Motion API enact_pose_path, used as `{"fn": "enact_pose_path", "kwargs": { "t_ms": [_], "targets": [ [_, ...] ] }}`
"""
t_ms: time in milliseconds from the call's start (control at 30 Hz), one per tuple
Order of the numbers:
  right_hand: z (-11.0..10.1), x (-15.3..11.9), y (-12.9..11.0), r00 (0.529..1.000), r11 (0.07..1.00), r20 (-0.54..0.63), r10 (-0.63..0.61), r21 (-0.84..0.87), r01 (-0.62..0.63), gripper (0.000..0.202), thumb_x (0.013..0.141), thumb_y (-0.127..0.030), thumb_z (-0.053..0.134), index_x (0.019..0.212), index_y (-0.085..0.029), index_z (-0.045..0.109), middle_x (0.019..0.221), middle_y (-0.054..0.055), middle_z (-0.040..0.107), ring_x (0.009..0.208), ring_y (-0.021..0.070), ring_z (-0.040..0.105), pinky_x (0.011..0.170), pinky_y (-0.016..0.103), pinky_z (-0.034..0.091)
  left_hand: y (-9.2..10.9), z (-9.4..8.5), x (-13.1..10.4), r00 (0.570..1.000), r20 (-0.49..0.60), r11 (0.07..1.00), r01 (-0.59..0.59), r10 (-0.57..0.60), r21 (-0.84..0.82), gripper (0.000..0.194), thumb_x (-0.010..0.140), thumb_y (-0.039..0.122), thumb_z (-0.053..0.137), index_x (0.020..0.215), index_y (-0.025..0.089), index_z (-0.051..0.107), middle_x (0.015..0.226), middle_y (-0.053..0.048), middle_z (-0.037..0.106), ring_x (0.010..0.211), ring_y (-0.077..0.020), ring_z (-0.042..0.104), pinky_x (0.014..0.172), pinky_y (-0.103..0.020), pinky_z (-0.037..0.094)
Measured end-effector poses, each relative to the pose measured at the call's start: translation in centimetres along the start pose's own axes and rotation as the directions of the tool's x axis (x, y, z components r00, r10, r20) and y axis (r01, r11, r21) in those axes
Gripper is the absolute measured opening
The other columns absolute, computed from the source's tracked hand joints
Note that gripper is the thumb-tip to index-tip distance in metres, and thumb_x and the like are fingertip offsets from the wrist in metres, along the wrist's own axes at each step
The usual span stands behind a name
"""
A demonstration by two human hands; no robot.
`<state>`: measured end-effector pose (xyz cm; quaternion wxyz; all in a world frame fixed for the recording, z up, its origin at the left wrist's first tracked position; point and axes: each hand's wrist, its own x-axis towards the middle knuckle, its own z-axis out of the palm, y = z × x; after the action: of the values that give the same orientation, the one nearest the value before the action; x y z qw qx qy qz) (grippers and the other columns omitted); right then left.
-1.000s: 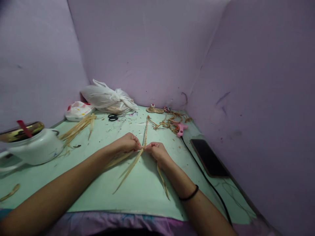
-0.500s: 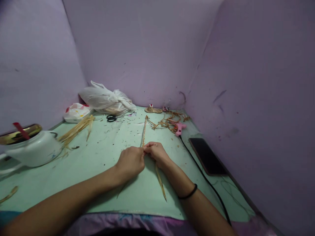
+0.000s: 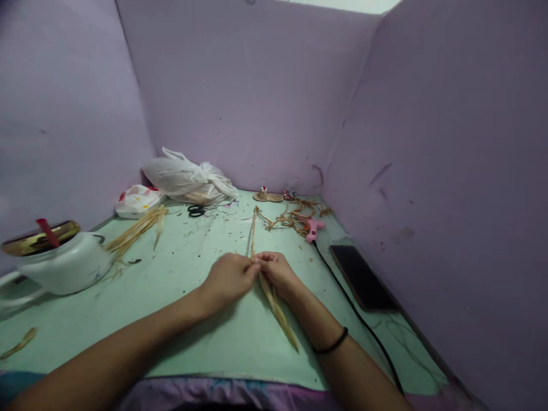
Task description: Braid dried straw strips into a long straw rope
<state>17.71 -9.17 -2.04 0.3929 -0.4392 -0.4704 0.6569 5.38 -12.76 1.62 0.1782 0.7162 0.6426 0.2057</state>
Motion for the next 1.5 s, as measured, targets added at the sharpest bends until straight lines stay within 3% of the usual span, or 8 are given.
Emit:
{"fn": "enact_pose_path", "kwargs": {
  "t_ms": [67, 133, 267, 567, 933, 1100, 1367, 1500],
  "targets": [
    [0.1, 0.0, 0.0, 1.000, 1.000, 0.001, 0.002, -0.029, -0.002, 0.023, 0.054, -0.032, 0.068, 0.057, -0.014, 0.054, 0.041, -0.005, 0.047, 0.035, 0.0040, 0.033, 0.037, 0.019, 0.018, -0.8, -1.1, 1.2, 0.991, -0.058, 0.968, 0.105, -0.121, -0.226, 0.025, 0.075, 0.029, 0.045, 0.080, 0.012, 0.063, 0.076, -0.009, 0.064, 0.061, -0.0138, 0.057, 0.058, -0.024, 0.040],
    [0.2, 0.0, -0.1, 1.000, 0.998, 0.007, 0.008, -0.060, -0.008, 0.025, 0.056, -0.034, 0.067, 0.056, -0.014, 0.053, 0.039, -0.006, 0.044, 0.033, 0.0032, 0.030, 0.036, 0.019, 0.016, -1.3, -1.6, 2.3, 0.953, 0.157, 0.801, 0.303, -0.259, -0.517, 0.021, 0.072, 0.020, 0.048, 0.088, 0.011, 0.058, 0.071, -0.006, 0.063, 0.045, -0.0076, 0.049, 0.044, -0.020, 0.034],
    [0.3, -0.1, -0.2, 0.999, 0.999, 0.049, -0.021, -0.024, 0.022, 0.024, 0.054, -0.032, 0.069, 0.060, -0.013, 0.056, 0.047, -0.002, 0.053, 0.040, 0.0057, 0.042, 0.041, 0.019, 0.027, -1.5, -0.8, 3.0, 0.826, 0.555, 0.497, 0.525, -0.101, -0.691, 0.008, 0.071, 0.016, 0.051, 0.073, 0.009, 0.054, 0.058, -0.003, 0.056, 0.039, -0.0053, 0.046, 0.038, -0.017, 0.030],
    [-0.1, 0.2, -0.6, 1.000, 0.982, 0.002, -0.019, -0.185, 0.019, 0.014, 0.057, -0.024, 0.062, 0.053, -0.013, 0.055, 0.041, -0.004, 0.049, 0.038, 0.0043, 0.034, 0.039, 0.019, 0.021, -2.1, 0.3, 3.4, 0.917, 0.378, 0.802, 0.318, -0.126, -0.505, 0.007, 0.060, 0.010, 0.048, 0.055, 0.011, 0.052, 0.035, 0.005, 0.036, 0.029, -0.0042, 0.026, 0.033, -0.020, 0.016],
    [-1.1, 0.8, 0.2, 0.936, 0.709, 0.056, -0.349, -0.637, 0.302, 0.014, 0.067, -0.024, 0.052, 0.065, -0.014, 0.062, 0.056, 0.000, 0.059, 0.051, 0.0096, 0.045, 0.049, 0.020, 0.031, -2.4, 0.1, 3.2, 0.904, 0.416, 0.753, 0.338, -0.094, -0.564, 0.009, 0.057, 0.019, 0.050, 0.052, 0.017, 0.042, 0.035, 0.007, 0.028, 0.030, -0.0036, 0.018, 0.034, -0.020, 0.008],
    [-0.4, -0.7, -0.6, 0.928, 0.594, -0.101, -0.359, -0.792, 0.144, 0.018, 0.067, -0.028, 0.054, 0.063, -0.015, 0.066, 0.055, 0.003, 0.061, 0.051, 0.0122, 0.048, 0.047, 0.022, 0.030, -2.3, 1.1, 3.3, 0.939, 0.306, 0.813, 0.300, -0.159, -0.499, 0.013, 0.056, 0.016, 0.051, 0.048, 0.016, 0.041, 0.032, 0.007, 0.026, 0.030, -0.0038, 0.019, 0.035, -0.021, 0.010],
    [0.7, -2.4, -0.1, 0.857, 0.286, 0.166, -0.488, -0.897, 0.337, 0.021, 0.073, -0.022, 0.047, 0.058, -0.016, 0.060, 0.053, 0.004, 0.059, 0.047, 0.0110, 0.044, 0.048, 0.023, 0.025, -1.4, 0.6, 2.9, 0.820, 0.465, 0.583, 0.567, -0.333, -0.582, 0.021, 0.054, 0.015, 0.049, 0.043, 0.019, 0.031, 0.030, 0.007, 0.024, 0.027, -0.0034, 0.018, 0.033, -0.020, 0.008],
    [1.0, -2.9, 0.5, 0.811, 0.085, 0.302, -0.500, -0.915, 0.393, 0.023, 0.078, -0.021, 0.042, 0.067, -0.016, 0.061, 0.063, 0.007, 0.061, 0.054, 0.0125, 0.049, 0.053, 0.024, 0.027, -1.9, 0.3, 2.8, 0.860, 0.466, 0.491, 0.504, -0.207, -0.711, 0.019, 0.054, 0.013, 0.049, 0.045, 0.018, 0.032, 0.033, 0.008, 0.027, 0.027, -0.0021, 0.019, 0.032, -0.019, 0.006]
  ]
}}
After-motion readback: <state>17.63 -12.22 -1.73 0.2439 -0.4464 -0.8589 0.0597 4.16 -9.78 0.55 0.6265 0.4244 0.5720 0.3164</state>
